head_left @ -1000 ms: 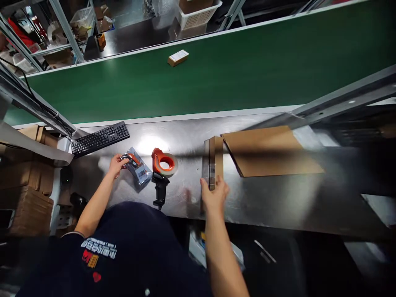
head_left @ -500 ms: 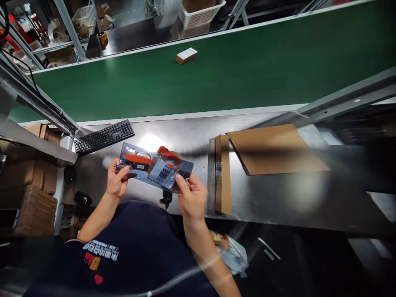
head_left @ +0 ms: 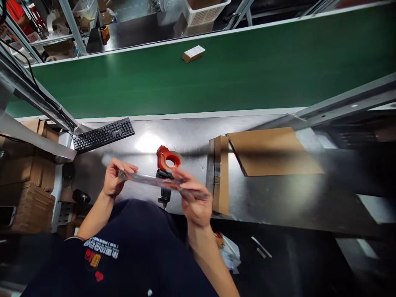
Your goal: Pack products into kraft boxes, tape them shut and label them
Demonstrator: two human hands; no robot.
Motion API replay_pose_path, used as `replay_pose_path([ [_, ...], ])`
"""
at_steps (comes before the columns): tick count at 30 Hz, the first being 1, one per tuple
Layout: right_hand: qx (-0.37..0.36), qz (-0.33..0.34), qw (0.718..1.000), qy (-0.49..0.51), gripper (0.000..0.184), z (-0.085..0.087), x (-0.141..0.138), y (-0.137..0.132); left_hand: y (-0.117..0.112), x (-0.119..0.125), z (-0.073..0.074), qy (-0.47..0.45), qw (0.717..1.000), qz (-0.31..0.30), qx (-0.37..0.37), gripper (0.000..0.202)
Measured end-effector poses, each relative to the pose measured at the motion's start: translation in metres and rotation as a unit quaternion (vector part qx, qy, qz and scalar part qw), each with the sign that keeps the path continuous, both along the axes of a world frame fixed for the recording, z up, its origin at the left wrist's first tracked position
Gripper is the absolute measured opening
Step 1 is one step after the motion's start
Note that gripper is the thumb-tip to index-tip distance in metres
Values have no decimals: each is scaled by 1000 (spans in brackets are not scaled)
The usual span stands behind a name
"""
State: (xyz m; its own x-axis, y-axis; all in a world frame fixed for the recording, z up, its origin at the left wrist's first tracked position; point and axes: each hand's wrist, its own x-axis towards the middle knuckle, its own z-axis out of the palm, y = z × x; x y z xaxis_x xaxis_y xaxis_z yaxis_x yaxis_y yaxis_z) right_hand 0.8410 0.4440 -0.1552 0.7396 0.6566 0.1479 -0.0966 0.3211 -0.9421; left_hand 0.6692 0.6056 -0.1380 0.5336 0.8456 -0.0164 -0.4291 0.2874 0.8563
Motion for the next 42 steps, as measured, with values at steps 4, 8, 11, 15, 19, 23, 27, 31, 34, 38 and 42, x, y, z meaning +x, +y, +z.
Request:
replay_pose_path([
  [4,48,-11,992,-120,11,8,10,-4,11,-2,2,-32,997,-31,59,62],
  [8,44,-43,983,-174,6,12,12,-2,11,2,6,-36,999,-24,18,64],
  [11,51,-38,978,-201,10,10,12,-1,11,3,7,-34,999,-25,12,68],
  [15,15,-34,959,-282,38,3,20,-4,18,-4,1,10,1000,-18,-10,61],
  [19,-68,33,900,-429,45,-6,32,-9,26,-17,-16,84,993,9,-86,44],
  [23,-89,82,874,-471,43,-15,32,-7,25,-31,-29,103,983,36,-148,44],
  [27,-63,73,861,-499,55,-21,20,2,22,-41,-25,77,984,56,-154,48],
  [31,-42,49,843,-534,57,-19,12,10,30,-48,-13,51,989,60,-128,52],
  [34,-59,53,832,-550,46,-12,9,13,40,-53,-10,55,990,54,-115,48],
  [38,-117,117,880,-444,15,-4,-4,19,57,-58,-31,136,975,31,-173,29],
  [42,-271,169,934,-157,45,-11,-19,37,64,-68,-73,303,936,-45,-176,20],
])
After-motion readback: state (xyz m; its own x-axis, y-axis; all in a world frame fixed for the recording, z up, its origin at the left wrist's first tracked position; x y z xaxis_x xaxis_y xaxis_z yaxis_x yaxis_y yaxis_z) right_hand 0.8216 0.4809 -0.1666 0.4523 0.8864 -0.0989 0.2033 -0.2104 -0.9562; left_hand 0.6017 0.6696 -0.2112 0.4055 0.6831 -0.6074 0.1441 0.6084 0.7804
